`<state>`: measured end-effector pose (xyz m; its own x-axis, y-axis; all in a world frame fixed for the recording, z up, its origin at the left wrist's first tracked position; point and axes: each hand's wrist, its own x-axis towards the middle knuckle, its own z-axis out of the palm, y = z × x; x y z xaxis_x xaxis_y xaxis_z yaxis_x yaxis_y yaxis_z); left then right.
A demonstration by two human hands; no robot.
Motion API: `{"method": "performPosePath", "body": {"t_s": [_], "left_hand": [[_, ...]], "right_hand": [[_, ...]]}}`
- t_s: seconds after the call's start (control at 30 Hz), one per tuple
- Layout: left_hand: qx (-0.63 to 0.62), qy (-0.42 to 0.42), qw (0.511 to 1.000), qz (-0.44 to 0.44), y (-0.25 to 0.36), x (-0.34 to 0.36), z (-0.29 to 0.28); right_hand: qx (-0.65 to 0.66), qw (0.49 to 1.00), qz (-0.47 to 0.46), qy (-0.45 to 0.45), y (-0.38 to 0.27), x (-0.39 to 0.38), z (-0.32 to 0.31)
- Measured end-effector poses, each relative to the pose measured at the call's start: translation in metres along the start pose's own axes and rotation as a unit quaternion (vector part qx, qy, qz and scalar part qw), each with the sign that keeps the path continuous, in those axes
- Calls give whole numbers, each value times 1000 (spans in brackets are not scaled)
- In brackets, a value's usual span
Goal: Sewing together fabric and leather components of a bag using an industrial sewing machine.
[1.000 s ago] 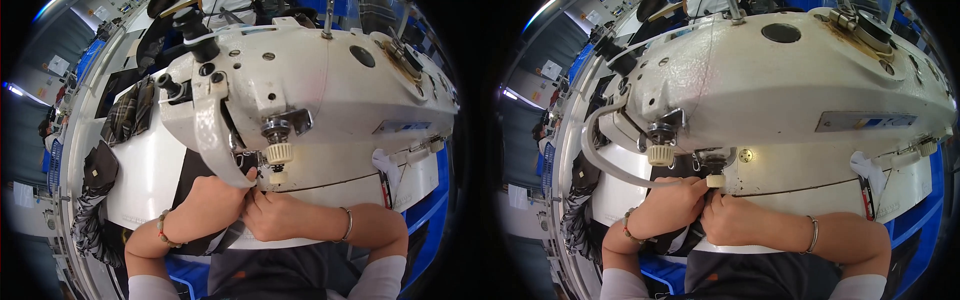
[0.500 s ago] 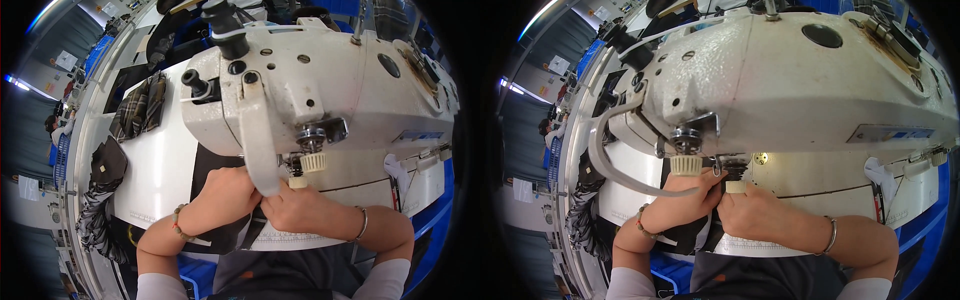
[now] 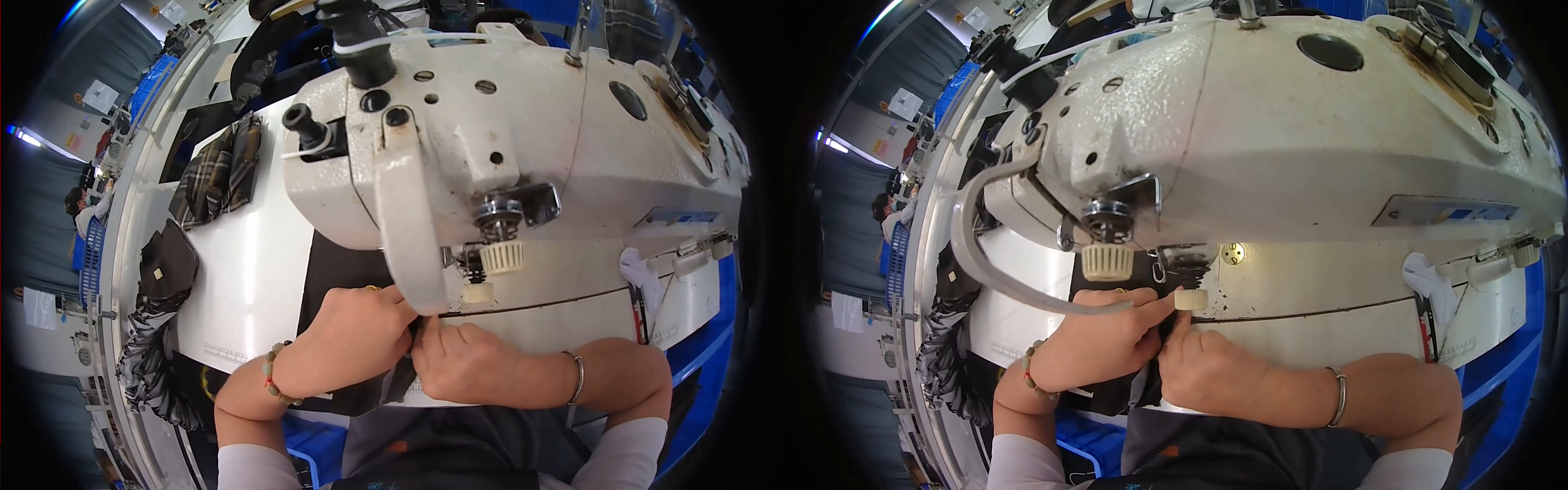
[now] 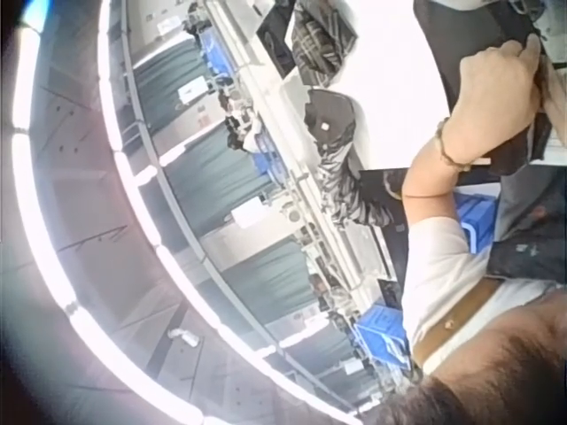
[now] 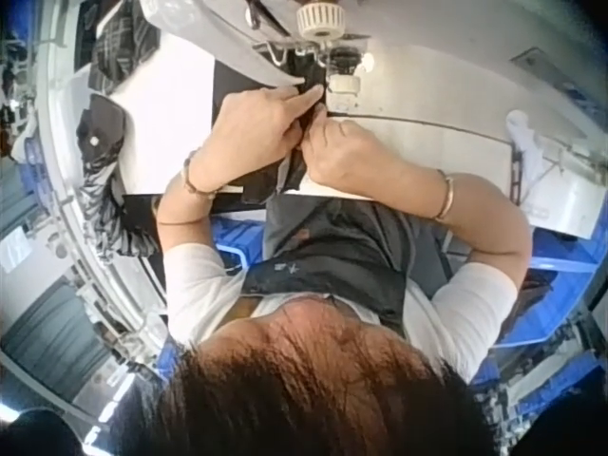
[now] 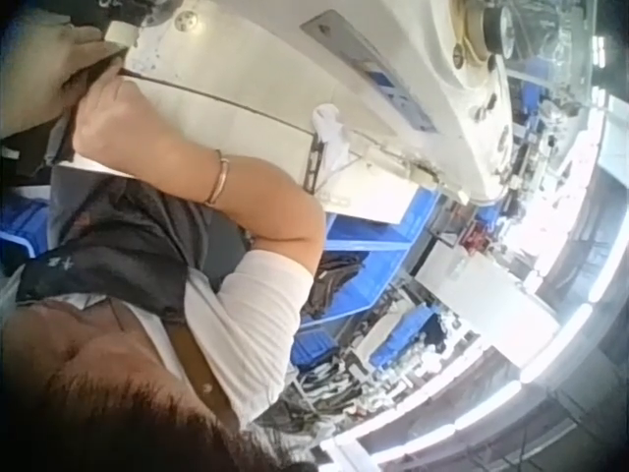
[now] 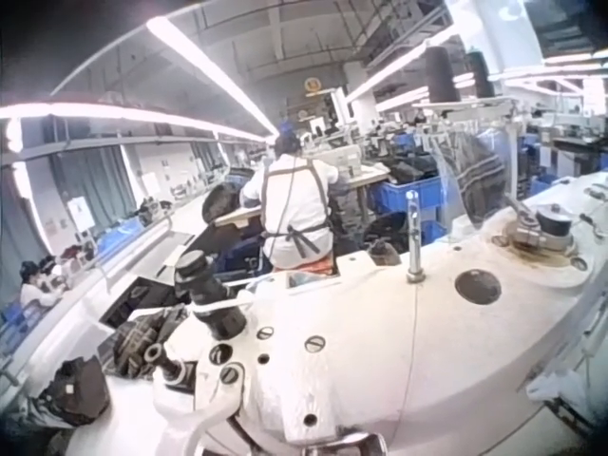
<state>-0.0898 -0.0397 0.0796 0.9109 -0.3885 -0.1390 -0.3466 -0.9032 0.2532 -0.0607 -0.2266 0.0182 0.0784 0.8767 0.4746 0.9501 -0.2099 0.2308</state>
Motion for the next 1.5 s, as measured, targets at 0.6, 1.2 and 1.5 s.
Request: {"method": "performPosePath", "body": {"t_s": [0.6, 1.2, 1.5], "left_hand": [[-164, 51, 985, -33, -13, 3, 0], [-101, 44, 993, 32, 21, -29, -31], [-71, -66, 995, 28, 6, -27, -11]], "right_hand": [[18, 998, 39, -52, 7, 4, 5], [43, 999, -4, -15, -27, -7, -13], [-4, 1000, -14, 6, -22, -5, -16]]}}
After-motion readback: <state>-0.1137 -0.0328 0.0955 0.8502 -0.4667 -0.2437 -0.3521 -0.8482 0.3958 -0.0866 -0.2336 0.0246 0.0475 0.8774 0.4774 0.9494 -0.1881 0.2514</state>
